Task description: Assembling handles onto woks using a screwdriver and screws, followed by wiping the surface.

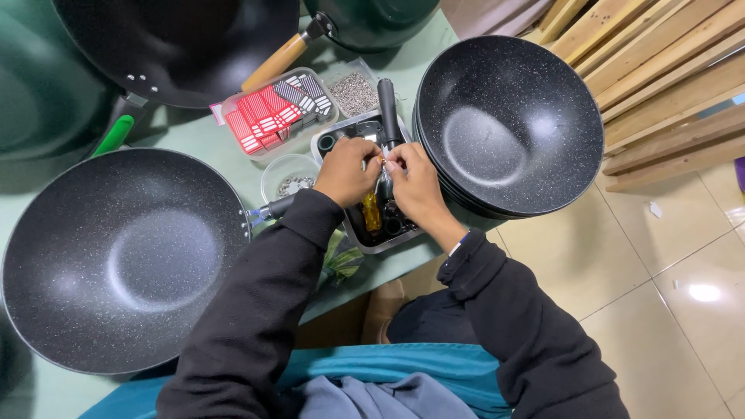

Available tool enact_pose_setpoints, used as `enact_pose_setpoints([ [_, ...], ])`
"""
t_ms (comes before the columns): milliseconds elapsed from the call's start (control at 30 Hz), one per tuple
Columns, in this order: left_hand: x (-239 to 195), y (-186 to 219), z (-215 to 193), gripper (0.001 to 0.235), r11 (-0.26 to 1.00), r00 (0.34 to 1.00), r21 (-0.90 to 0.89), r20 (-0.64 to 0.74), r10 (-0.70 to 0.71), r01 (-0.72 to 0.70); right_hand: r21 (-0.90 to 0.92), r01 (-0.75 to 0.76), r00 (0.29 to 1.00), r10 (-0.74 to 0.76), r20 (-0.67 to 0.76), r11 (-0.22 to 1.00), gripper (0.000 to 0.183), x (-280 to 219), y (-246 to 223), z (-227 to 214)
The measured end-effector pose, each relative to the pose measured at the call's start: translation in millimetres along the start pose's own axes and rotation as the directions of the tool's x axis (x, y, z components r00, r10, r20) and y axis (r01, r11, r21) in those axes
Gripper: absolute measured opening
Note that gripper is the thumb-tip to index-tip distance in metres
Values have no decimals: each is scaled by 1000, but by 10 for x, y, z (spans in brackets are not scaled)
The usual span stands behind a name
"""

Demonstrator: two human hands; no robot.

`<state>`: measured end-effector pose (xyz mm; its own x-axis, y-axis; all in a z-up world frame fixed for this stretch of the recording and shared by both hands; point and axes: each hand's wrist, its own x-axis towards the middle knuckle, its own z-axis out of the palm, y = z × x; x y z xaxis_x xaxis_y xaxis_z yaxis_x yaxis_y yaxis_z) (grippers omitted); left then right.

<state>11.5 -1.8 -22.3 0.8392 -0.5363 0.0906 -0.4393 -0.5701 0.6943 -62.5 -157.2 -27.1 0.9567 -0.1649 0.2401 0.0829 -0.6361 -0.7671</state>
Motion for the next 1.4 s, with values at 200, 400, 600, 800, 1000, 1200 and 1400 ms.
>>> enact_pose_setpoints([
  [200, 5, -38, 19, 15, 997, 1000, -67, -11, 24, -24, 45, -105, 994, 103, 41, 993, 2, 21, 51, 2],
  [400, 12, -41, 62, 15, 997, 1000, -77, -12, -20, 19, 120, -194, 980, 188, 62, 973, 5, 32, 83, 17],
  [600, -22, 91, -8, 14, 997, 999, 75, -35, -4, 7, 126, -200, 979, 194, 60, 972, 5, 64, 135, 24],
  [800, -102, 144, 52, 7, 970, 970, 223, -198, 141, -96, 59, -231, 972, 227, 60, 971, 5, 27, 68, -1],
  [1000, -90, 111, 115, 7, 956, 952, 259, -232, 202, -140, 41, -236, 971, 233, 59, 971, 6, 29, 63, -1],
  [1200, -1, -7, 151, 10, 989, 994, 141, -99, 54, -40, 89, -253, 966, 248, 68, 963, 7, 44, 68, -12],
  [1400, 100, -163, 198, 12, 997, 998, -60, -6, -57, 56, 252, -279, 960, 260, 107, 927, 7, 38, 225, 48],
])
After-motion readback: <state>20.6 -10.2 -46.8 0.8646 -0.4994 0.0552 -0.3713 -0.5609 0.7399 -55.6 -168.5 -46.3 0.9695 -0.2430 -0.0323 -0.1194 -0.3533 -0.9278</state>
